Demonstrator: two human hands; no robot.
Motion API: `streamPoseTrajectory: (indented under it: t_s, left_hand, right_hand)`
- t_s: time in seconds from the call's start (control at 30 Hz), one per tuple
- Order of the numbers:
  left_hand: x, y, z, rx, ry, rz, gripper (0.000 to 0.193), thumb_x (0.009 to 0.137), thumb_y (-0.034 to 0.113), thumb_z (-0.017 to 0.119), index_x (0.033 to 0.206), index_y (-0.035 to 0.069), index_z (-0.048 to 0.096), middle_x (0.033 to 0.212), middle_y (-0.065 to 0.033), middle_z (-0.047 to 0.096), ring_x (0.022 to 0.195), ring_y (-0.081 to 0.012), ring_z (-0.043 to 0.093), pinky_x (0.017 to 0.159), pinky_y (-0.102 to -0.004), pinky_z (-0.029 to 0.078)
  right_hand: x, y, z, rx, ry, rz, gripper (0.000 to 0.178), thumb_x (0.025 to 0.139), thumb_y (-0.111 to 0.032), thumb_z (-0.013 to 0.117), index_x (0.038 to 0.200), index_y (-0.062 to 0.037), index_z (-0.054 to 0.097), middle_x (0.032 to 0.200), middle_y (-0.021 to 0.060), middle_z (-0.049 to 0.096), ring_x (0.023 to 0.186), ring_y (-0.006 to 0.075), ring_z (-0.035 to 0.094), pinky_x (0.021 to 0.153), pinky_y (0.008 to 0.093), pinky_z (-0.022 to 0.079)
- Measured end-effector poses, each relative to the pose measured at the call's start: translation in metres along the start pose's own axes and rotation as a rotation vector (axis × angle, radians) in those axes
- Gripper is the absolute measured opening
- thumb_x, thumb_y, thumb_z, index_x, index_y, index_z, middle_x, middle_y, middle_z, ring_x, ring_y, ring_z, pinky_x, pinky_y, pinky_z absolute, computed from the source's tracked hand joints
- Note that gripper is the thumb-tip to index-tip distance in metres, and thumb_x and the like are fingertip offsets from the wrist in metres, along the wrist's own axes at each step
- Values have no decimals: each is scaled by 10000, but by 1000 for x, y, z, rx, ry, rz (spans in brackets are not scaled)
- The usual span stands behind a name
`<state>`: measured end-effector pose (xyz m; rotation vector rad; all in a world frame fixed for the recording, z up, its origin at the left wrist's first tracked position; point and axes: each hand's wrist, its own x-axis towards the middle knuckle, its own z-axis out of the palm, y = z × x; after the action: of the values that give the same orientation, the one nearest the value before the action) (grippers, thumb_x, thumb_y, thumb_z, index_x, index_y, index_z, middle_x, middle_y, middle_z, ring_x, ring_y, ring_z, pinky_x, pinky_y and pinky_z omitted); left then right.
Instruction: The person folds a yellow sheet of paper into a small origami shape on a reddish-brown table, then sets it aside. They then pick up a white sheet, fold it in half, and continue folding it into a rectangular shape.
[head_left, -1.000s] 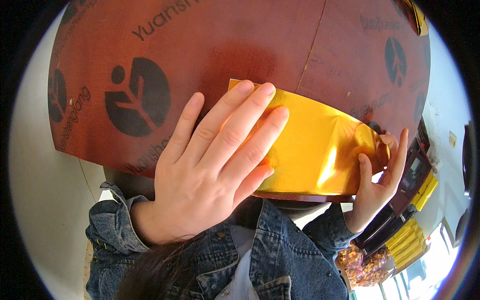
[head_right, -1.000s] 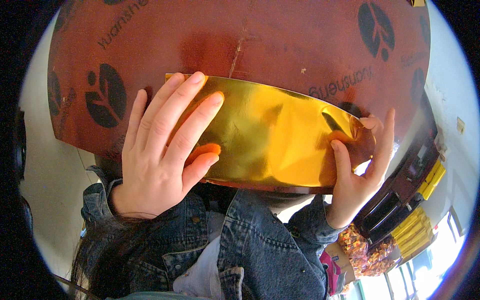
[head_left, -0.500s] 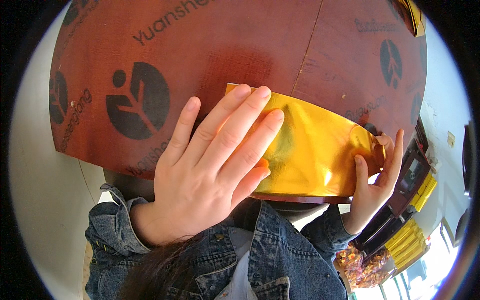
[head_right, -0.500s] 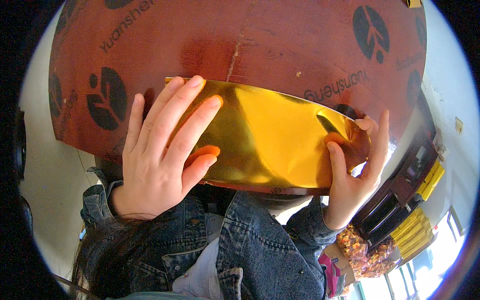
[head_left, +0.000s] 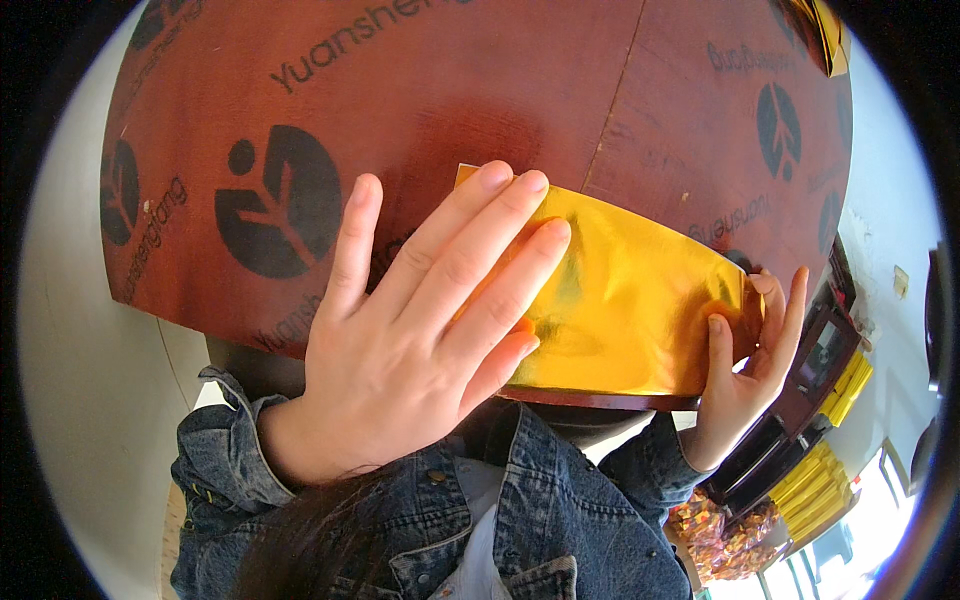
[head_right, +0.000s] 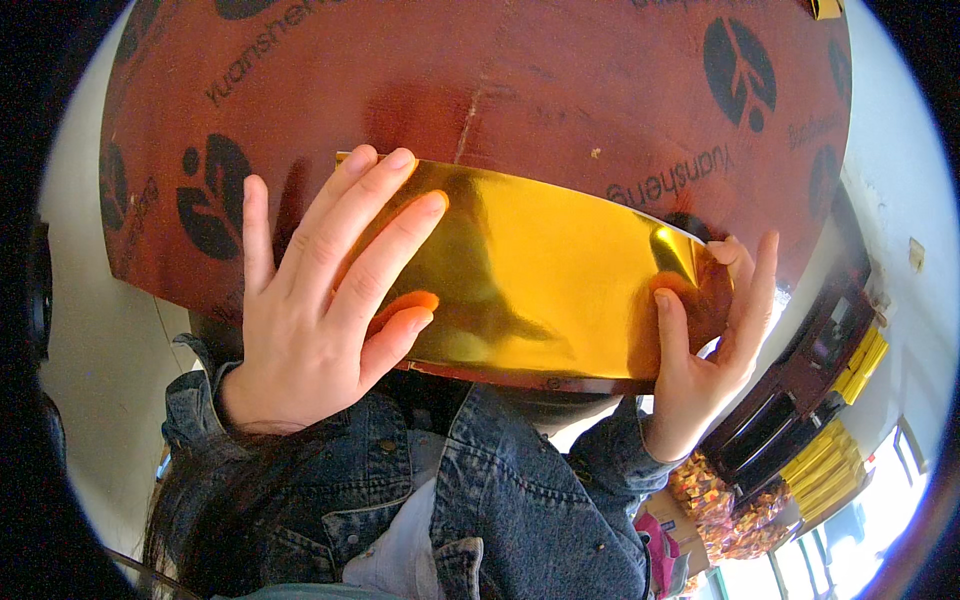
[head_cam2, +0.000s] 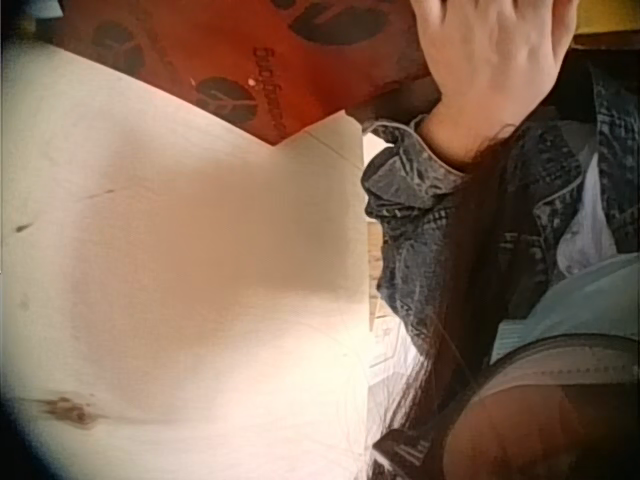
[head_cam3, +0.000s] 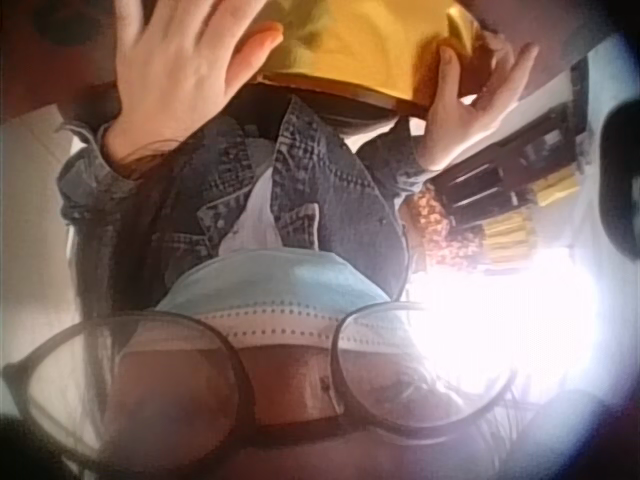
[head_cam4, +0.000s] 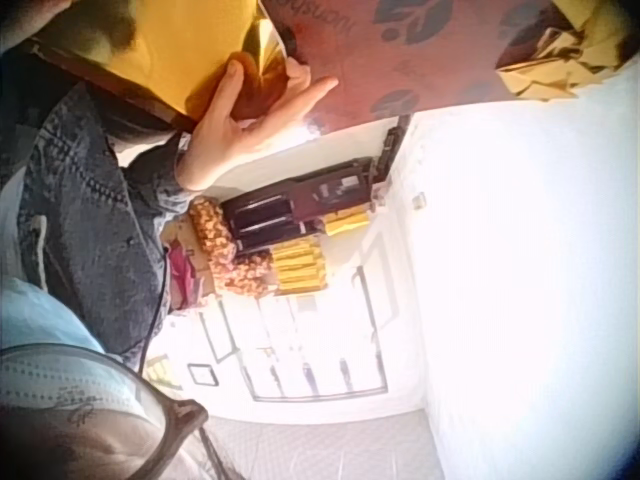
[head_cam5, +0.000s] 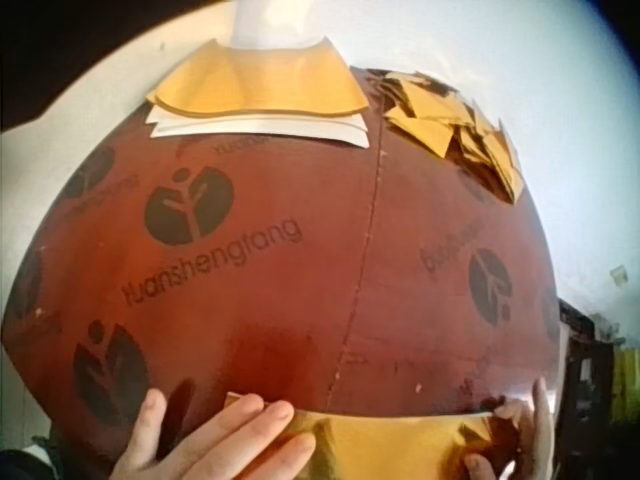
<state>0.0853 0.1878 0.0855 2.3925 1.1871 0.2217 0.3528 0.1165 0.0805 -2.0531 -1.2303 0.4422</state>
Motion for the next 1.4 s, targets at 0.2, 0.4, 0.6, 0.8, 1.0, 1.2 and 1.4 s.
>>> streamPoseTrajectory:
  t_s: [0.2, 0.4, 0.6, 0.8, 1.0, 1.2, 1.4]
  left_hand:
    - [-2, 4, -3, 77, -25, -11, 574, 979, 362, 624, 1506, 151, 538, 1597, -91, 470, 1479, -309, 436, 1244, -612, 12]
    - [-4, 8, -2, 149, -30, -12, 579, 1014, 397, 567, 1525, 131, 521, 1605, -97, 471, 1506, -280, 411, 1253, -542, -43]
    - [-4, 8, 1, 88, -48, -26, 556, 1023, 399, 547, 1514, 138, 534, 1584, -108, 490, 1462, -286, 460, 1237, -564, 135]
    - [-4, 9, -3, 114, -48, -27, 538, 1032, 421, 524, 1493, 144, 550, 1565, -107, 502, 1430, -286, 490, 1222, -589, 171]
    - [-3, 9, -2, 112, -54, -28, 543, 1041, 429, 512, 1502, 144, 535, 1573, -105, 491, 1435, -291, 485, 1231, -628, 110]
    - [0, 4, 0, 47, -32, -8, 550, 1017, 393, 570, 1505, 143, 532, 1572, -107, 491, 1436, -298, 485, 1240, -640, 38]
    - [0, 8, -2, 92, -16, -38, 532, 996, 393, 607, 1469, 152, 578, 1555, -117, 508, 1431, -308, 493, 1238, -633, -38]
  right_hand:
    - [0, 6, -1, -13, -8, -50, 850, 829, 129, 722, 1591, -75, 406, 1308, 115, 642, 1249, 237, 616, 1090, 353, 481]
    - [-2, 6, -1, 43, 5, -15, 860, 829, 148, 709, 1597, -70, 389, 1336, 124, 633, 1252, 249, 616, 1116, 366, 476]
    - [-3, 10, 0, 89, -3, -3, 877, 818, 173, 690, 1602, -56, 372, 1353, 133, 620, 1286, 245, 593, 1131, 370, 457]
    - [-1, 9, -4, 66, -1, -17, 900, 789, 187, 689, 1600, -51, 379, 1330, 128, 619, 1268, 244, 594, 1153, 371, 424]
    - [-1, 8, -4, 39, 17, 4, 886, 804, 186, 684, 1601, -45, 374, 1332, 127, 617, 1261, 244, 598, 1133, 362, 445]
    - [-3, 9, -2, 47, 1, 0, 873, 831, 184, 672, 1610, -54, 357, 1374, 138, 595, 1279, 248, 599, 1055, 343, 514]
    - [-5, 9, -2, 78, 13, 37, 874, 838, 190, 656, 1616, -51, 338, 1408, 146, 579, 1310, 278, 593, 1012, 337, 544]
